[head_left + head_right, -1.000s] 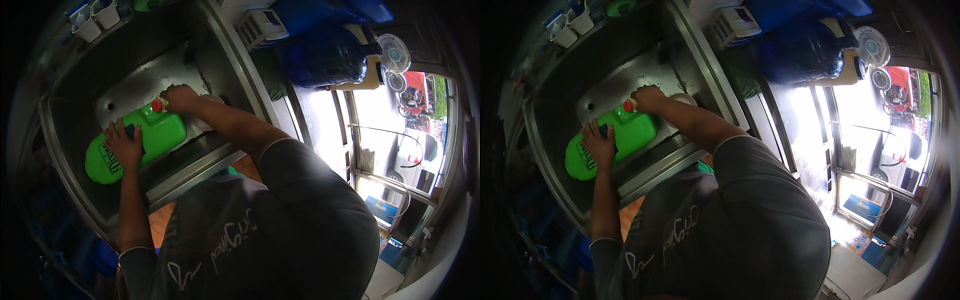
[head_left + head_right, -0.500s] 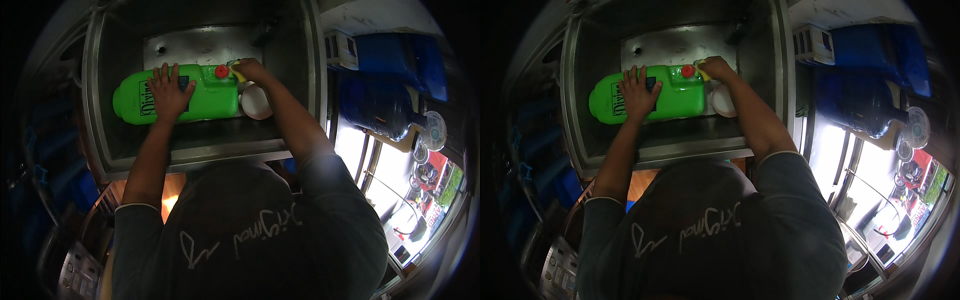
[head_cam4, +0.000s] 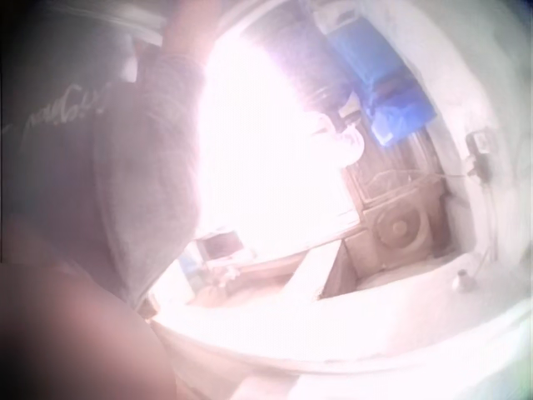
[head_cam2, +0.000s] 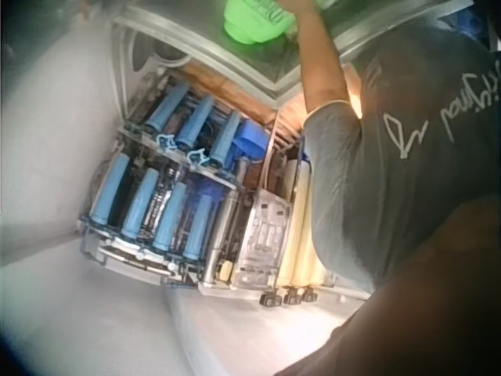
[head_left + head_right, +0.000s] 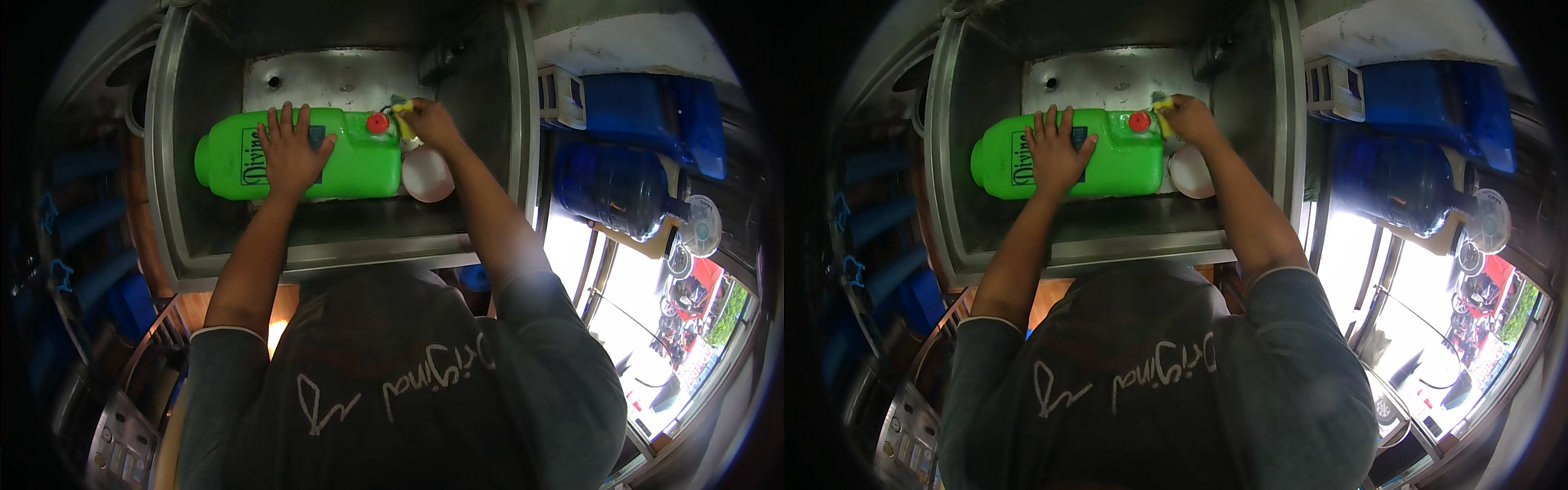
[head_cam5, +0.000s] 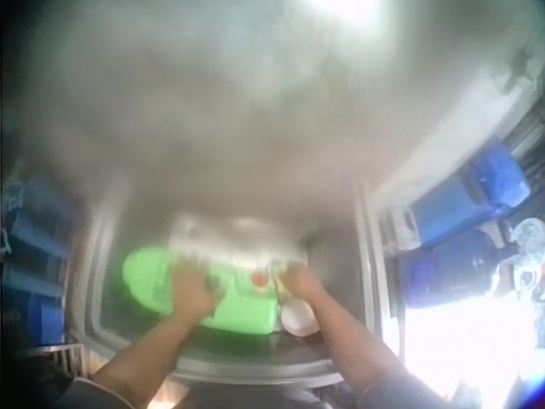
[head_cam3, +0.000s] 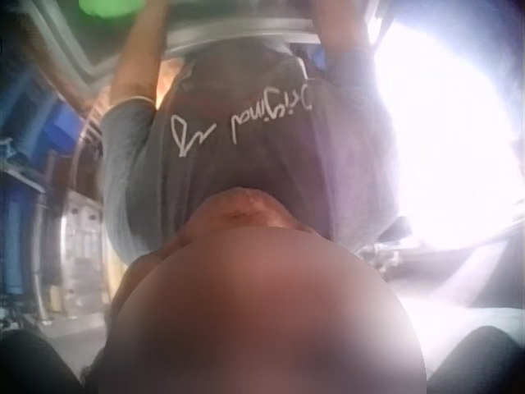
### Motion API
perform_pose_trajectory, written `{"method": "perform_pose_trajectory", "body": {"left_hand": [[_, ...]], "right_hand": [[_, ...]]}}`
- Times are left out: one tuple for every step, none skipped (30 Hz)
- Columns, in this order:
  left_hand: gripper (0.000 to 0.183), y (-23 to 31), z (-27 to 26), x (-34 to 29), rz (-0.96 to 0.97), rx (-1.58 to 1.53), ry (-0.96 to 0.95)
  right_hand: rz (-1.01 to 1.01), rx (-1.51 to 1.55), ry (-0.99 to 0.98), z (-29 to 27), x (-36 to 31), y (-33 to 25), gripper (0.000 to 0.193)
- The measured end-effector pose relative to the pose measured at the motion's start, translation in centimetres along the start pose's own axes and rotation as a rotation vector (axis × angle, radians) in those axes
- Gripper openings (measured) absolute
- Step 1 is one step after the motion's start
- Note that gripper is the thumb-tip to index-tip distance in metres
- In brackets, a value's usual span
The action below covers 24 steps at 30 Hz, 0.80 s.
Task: The person fills a pink bowl with water from a sink faucet, then pours an orange liquid from a large container into a smaller jug. They then place a green bottle in the sink and pour liquid from it into the pink bowl.
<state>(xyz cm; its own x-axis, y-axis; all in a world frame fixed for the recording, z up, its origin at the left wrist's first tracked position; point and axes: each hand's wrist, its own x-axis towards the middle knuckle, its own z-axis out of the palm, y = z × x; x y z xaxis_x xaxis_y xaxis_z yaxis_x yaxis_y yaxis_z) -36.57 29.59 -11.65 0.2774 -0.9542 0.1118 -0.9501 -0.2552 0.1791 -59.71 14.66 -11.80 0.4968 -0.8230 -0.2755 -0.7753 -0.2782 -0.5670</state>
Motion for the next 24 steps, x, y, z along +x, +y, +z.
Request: {"method": "perform_pose_trajectory", "body": {"left_hand": [[0.074, -0.1, -0.1, 0.1, 0.010, -0.009, 0.012], [0.074, -0.1, -0.2, 0.1, 0.012, -0.010, 0.000], [0.074, -0.1, -0.2, -0.1, 0.009, -0.011, -0.015], [0.074, -0.2, -0.2, -0.1, 0.011, -0.005, -0.031], [0.075, -0.3, -0.2, 0.1, 0.007, 0.010, -0.031], [0.075, -0.5, -0.2, 0.0, 0.024, -0.008, -0.001], [0.075, -0.5, -0.2, 0.0, 0.004, 0.016, -0.039], [0.075, -0.5, -0.1, 0.0, 0.001, 0.004, -0.041], [0.075, -0.5, 0.0, 0.1, -0.005, -0.009, -0.044], [0.075, -0.4, 0.0, 0.1, 0.003, -0.033, -0.040], [0.075, -0.5, -0.1, 0.1, 0.008, -0.058, -0.041], [0.075, -0.7, -0.3, 0.1, 0.005, -0.071, -0.063], [0.076, -1.3, -0.6, 0.1, 0.029, -0.109, -0.055], [0.077, -2.0, -1.0, 0.3, 0.045, -0.135, -0.063], [0.078, -2.7, -1.3, 0.7, 0.056, -0.176, -0.111], [0.082, -4.5, -2.0, 0.8, -0.046, -0.169, -0.052], [0.086, -7.2, -2.8, 0.1, -0.124, -0.188, 0.032], [0.090, -10.7, -4.0, -0.4, -0.256, -0.221, 0.039], [0.095, -13.2, -4.8, -0.9, -0.408, -0.256, 0.045], [0.096, -13.9, -4.7, -1.5, -0.385, -0.350, 0.035], [0.097, -15.0, -4.8, -2.1, -0.417, -0.429, -0.038], [0.098, -15.8, -4.8, -2.3, -0.444, -0.502, -0.052], [0.099, -16.1, -4.7, -2.6, -0.405, -0.440, -0.069], [0.100, -16.1, -4.7, -3.0, -0.357, -0.373, -0.042]], "right_hand": [[-0.099, -0.118, 0.044, -0.2, -0.3, -1.1, 0.033], [-0.295, -0.162, 0.041, -0.2, 0.1, -2.5, 0.029], [-0.214, -0.192, -0.007, -0.1, 0.0, -3.7, 0.030], [-0.117, -0.236, -0.088, -0.2, 1.0, -4.9, 0.030], [-0.028, -0.287, -0.134, -0.5, 2.2, -5.7, 0.031], [0.029, -0.322, -0.130, -0.3, 2.4, -6.4, 0.034], [0.020, -0.384, -0.221, -0.4, 2.9, -6.7, 0.035], [-0.006, -0.441, -0.257, -0.6, 3.1, -6.7, 0.036], [-0.050, -0.480, -0.299, -0.7, 3.0, -6.6, 0.037], [-0.035, -0.436, -0.253, -1.0, 3.0, -6.5, 0.038], [-0.026, -0.376, -0.244, -1.2, 2.5, -6.3, 0.039], [0.052, -0.351, -0.274, -1.3, 2.1, -6.3, 0.040], [0.001, -0.315, -0.139, -1.2, 1.5, -6.6, 0.040], [0.008, -0.314, -0.032, -1.1, 1.0, -7.1, 0.040], [-0.036, -0.292, 0.128, -0.8, 0.9, -7.9, 0.040], [-0.092, -0.246, 0.164, -0.1, 0.3, -8.7, 0.036], [-0.030, -0.343, 0.082, 0.9, 0.0, -9.7, 0.035], [0.002, -0.424, 0.033, 1.9, 0.0, -10.6, 0.033], [0.009, -0.495, -0.017, 3.0, -0.5, -11.2, 0.032], [0.126, -0.488, -0.104, 4.0, 0.3, -11.9, 0.033], [0.062, -0.407, 0.040, 4.7, 0.3, -12.0, 0.033], [0.028, -0.328, 0.143, 5.4, 0.7, -12.0, 0.032], [-0.023, -0.225, 0.274, 5.8, 1.0, -11.8, 0.031], [0.012, -0.266, 0.155, 6.0, 1.1, -11.4, 0.030]]}}
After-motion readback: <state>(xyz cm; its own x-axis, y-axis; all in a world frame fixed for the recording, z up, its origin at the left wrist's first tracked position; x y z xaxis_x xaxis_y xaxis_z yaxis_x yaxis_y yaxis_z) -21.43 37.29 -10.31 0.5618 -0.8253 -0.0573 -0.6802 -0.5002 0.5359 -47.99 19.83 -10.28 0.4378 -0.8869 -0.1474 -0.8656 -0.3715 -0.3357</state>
